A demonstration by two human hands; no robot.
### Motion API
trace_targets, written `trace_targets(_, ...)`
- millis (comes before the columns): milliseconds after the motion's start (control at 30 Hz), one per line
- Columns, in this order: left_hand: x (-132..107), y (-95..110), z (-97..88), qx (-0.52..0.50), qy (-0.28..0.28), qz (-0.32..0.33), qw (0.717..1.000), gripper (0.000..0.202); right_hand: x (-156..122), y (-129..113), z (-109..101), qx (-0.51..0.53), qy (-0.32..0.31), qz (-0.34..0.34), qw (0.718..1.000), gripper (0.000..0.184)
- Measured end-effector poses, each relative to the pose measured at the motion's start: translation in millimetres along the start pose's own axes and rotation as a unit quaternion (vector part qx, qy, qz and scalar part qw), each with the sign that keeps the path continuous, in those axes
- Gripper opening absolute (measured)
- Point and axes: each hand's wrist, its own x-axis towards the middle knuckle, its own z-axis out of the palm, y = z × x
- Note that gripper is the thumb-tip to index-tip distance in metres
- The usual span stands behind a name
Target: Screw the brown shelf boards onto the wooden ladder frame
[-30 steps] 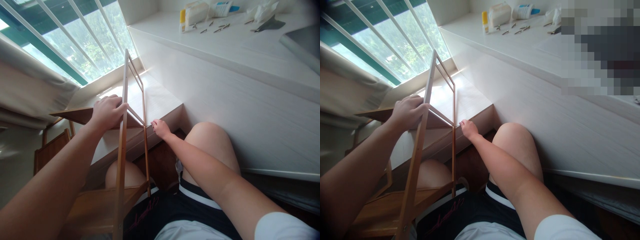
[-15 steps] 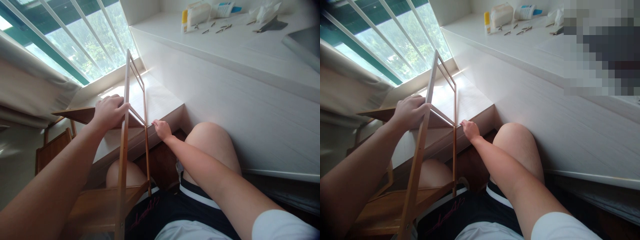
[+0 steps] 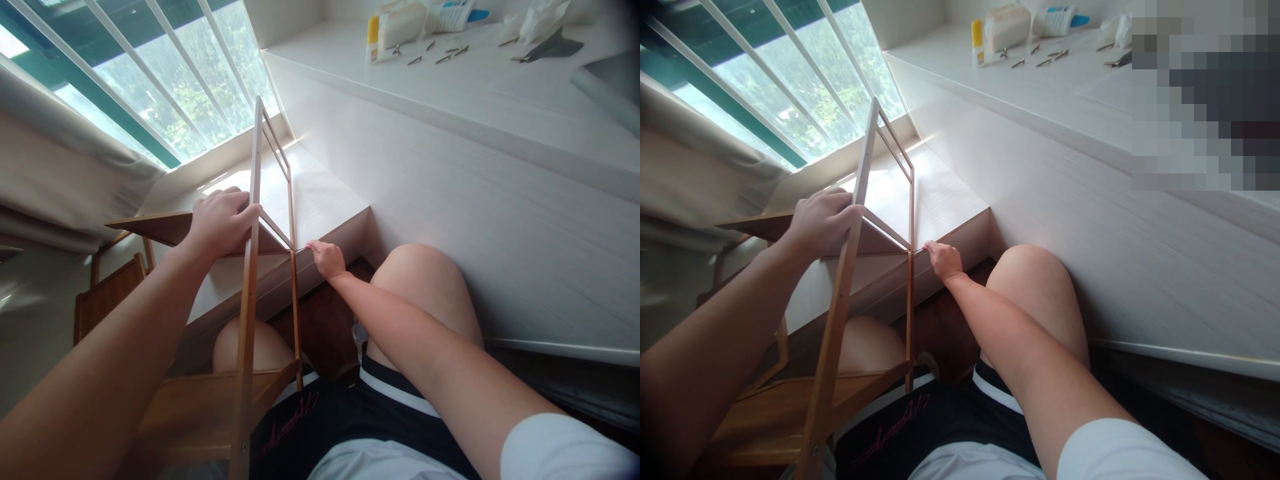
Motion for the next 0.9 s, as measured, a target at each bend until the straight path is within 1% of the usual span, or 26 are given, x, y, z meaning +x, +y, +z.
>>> trace_targets(100,-0.4,0.0,0.3,0.004,-0.002,-0.001,1.000,0.032,0.0,-1.7,-1.5,-0.014,-0.014,0.016,1.000,0.037)
trace_targets(233,-0.6,-0.4,0.4,0.002,0.000,0.002,1.000,0.032,-1.8,-6.4,-1.8,-0.022,-0.018,0.016,0.999,0.040)
trace_targets(300,-0.6,-0.6,0.3,0.001,-0.001,0.003,1.000,0.031,-1.4,-7.6,-0.6,-0.005,-0.014,0.028,0.999,0.041)
trace_targets(400,-0.5,-0.9,0.1,0.000,-0.001,0.004,1.000,0.031,1.9,-7.1,2.1,0.065,-0.014,0.069,0.995,0.043)
trace_targets(567,-0.4,-1.0,0.6,0.003,0.001,-0.001,1.000,0.031,11.1,-6.0,5.7,0.206,-0.039,0.129,0.969,0.043)
trace_targets(700,-0.1,-0.4,0.9,-0.003,-0.001,-0.003,1.000,0.031,17.3,-9.7,4.6,0.253,-0.090,0.206,0.941,0.039)
trace_targets(767,0.3,-0.4,1.0,-0.008,0.001,0.000,1.000,0.031,19.4,-11.8,1.4,0.257,-0.104,0.223,0.935,0.037)
trace_targets(833,0.7,-0.7,1.3,-0.010,0.002,0.005,1.000,0.031,20.9,-12.9,-3.8,0.238,-0.082,0.204,0.946,0.038)
trace_targets(900,0.8,-1.0,1.6,-0.013,0.003,0.008,1.000,0.030,21.7,-12.6,-9.5,0.191,-0.045,0.163,0.967,0.040)
